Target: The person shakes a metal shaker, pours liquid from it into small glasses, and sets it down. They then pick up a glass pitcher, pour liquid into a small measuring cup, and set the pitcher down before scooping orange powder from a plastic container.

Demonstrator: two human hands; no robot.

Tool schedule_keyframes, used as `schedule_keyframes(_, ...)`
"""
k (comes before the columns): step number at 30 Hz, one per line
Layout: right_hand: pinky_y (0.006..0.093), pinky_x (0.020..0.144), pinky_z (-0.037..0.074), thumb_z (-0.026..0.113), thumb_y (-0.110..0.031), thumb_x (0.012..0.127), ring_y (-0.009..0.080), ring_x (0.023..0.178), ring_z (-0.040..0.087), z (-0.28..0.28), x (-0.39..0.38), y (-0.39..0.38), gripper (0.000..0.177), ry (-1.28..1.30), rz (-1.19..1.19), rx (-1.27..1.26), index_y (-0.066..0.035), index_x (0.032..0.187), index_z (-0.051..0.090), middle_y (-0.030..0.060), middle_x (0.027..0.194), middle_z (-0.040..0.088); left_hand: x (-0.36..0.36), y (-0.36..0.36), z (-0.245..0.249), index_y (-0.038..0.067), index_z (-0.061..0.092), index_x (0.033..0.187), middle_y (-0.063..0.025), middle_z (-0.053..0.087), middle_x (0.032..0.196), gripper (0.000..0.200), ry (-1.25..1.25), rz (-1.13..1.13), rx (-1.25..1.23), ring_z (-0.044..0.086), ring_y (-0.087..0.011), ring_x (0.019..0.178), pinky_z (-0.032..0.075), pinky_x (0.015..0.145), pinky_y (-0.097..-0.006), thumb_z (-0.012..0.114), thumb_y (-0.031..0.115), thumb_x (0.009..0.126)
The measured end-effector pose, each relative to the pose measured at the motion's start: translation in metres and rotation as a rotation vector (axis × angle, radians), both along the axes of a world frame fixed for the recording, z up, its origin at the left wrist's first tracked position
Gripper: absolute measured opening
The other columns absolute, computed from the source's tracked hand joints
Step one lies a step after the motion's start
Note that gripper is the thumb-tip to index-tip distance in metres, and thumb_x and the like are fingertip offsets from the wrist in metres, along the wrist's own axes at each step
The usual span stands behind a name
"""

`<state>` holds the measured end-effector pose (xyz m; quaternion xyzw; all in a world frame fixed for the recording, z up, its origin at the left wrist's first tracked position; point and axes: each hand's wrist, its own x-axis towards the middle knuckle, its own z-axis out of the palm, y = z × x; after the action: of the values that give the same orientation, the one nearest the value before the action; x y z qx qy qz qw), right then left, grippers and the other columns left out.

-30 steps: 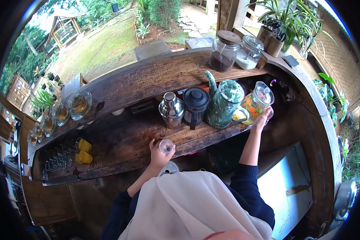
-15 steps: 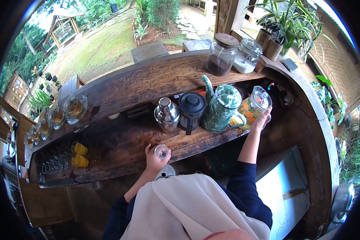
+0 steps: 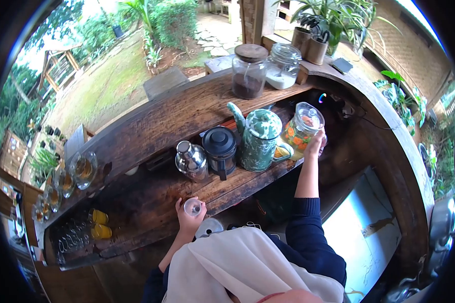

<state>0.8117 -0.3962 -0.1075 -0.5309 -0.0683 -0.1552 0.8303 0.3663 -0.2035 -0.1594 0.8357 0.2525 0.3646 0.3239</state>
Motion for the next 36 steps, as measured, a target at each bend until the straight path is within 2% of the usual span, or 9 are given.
schedule_keyframes(6, 0.0306, 0.094, 0.038, 0.036, -0.038, 0.097, 0.0183, 0.105, 0.053, -0.005, 0.008, -0.002, 0.046, -0.031, 0.08, -0.022, -0.001, 0.116, 0.054, 0.0079, 0.114, 0.059, 0.0, 0.001, -0.009, 0.01, 0.064, 0.069, -0.0006, 0.068, 0.073, 0.01, -0.049, 0.05, -0.095, 0.065, -0.0171, 0.085, 0.029, 0.102, -0.0386, 0.072, 0.016, 0.072)
schedule_keyframes(11, 0.0307, 0.098, 0.034, 0.032, -0.04, 0.097, 0.0198, 0.111, 0.05, -0.001, 0.003, -0.001, 0.049, -0.028, 0.116, -0.036, -0.002, 0.123, 0.05, 0.0077, 0.121, 0.055, -0.004, 0.001, 0.001, 0.002, 0.038, 0.108, -0.0055, 0.065, 0.085, 0.047, -0.005, -0.069, 0.124, 0.063, -0.0156, 0.085, 0.035, 0.097, -0.0315, 0.072, 0.005, 0.075)
schedule_keyframes(18, 0.0303, 0.103, 0.03, 0.027, -0.044, 0.098, 0.021, 0.119, 0.045, 0.004, -0.001, 0.002, 0.056, -0.032, 0.235, 0.009, -0.003, 0.132, 0.045, 0.0081, 0.13, 0.05, -0.004, -0.001, 0.008, 0.002, 0.041, 0.106, -0.0064, 0.064, 0.084, 0.044, -0.058, -0.073, 0.06, 0.063, -0.0171, 0.086, 0.038, 0.095, -0.0328, 0.072, 0.005, 0.076)
schedule_keyframes(20, 0.0312, 0.1, 0.034, 0.024, -0.051, 0.096, 0.0238, 0.118, 0.049, 0.009, -0.011, 0.004, 0.067, 0.093, 0.072, -0.313, 0.002, 0.125, 0.051, 0.0159, 0.126, 0.054, -0.002, -0.001, 0.004, 0.003, 0.043, 0.104, -0.0063, 0.064, 0.083, 0.04, -0.095, -0.063, 0.003, 0.063, -0.0178, 0.086, 0.037, 0.096, -0.0333, 0.072, 0.005, 0.076)
schedule_keyframes(22, 0.0313, 0.099, 0.036, 0.025, -0.048, 0.096, 0.0242, 0.115, 0.051, 0.004, -0.005, 0.006, 0.064, 0.023, -0.04, -0.318, 0.003, 0.121, 0.053, 0.0172, 0.122, 0.057, -0.002, 0.0, 0.003, 0.003, 0.045, 0.101, -0.0062, 0.063, 0.082, 0.037, -0.118, -0.057, -0.061, 0.063, -0.0185, 0.086, 0.036, 0.097, -0.0338, 0.072, 0.006, 0.076)
schedule_keyframes(24, 0.0318, 0.097, 0.037, 0.027, -0.043, 0.097, 0.026, 0.112, 0.052, -0.001, -0.005, 0.006, 0.058, -0.079, -0.059, -0.303, 0.004, 0.118, 0.054, 0.0164, 0.119, 0.059, -0.003, 0.003, 0.006, 0.004, 0.049, 0.094, -0.0053, 0.063, 0.081, 0.03, 0.002, -0.064, 0.19, 0.063, -0.0207, 0.085, 0.034, 0.099, -0.0358, 0.072, 0.008, 0.076)
schedule_keyframes(28, 0.0327, 0.094, 0.039, 0.026, -0.042, 0.098, 0.0265, 0.11, 0.054, 0.001, -0.015, 0.006, 0.056, -0.037, -0.085, -0.32, 0.004, 0.116, 0.054, 0.0165, 0.117, 0.059, 0.0, -0.003, 0.013, 0.008, 0.053, 0.083, -0.0037, 0.063, 0.08, 0.02, -0.082, -0.036, -0.012, 0.063, -0.0226, 0.086, 0.032, 0.1, -0.0415, 0.072, 0.01, 0.075)
schedule_keyframes(32, 0.0333, 0.092, 0.04, 0.026, -0.04, 0.098, 0.0268, 0.106, 0.055, 0.011, -0.032, -0.008, 0.053, -0.11, -0.108, -0.327, 0.003, 0.115, 0.054, 0.0164, 0.114, 0.06, -0.001, -0.001, 0.022, 0.009, 0.055, 0.08, -0.0045, 0.063, 0.08, 0.017, -0.018, -0.07, 0.136, 0.063, -0.0238, 0.086, 0.031, 0.101, -0.0438, 0.071, 0.012, 0.076)
schedule_keyframes(36, 0.0297, 0.093, 0.04, 0.036, -0.047, 0.096, 0.0165, 0.101, 0.055, 0.003, -0.04, -0.026, 0.056, -0.038, -0.02, -0.082, 0.002, 0.114, 0.056, 0.007, 0.111, 0.061, -0.001, -0.001, 0.025, 0.009, 0.056, 0.08, -0.005, 0.064, 0.079, 0.015, -0.029, -0.069, 0.115, 0.063, -0.0253, 0.084, 0.03, 0.101, -0.0451, 0.07, 0.014, 0.077)
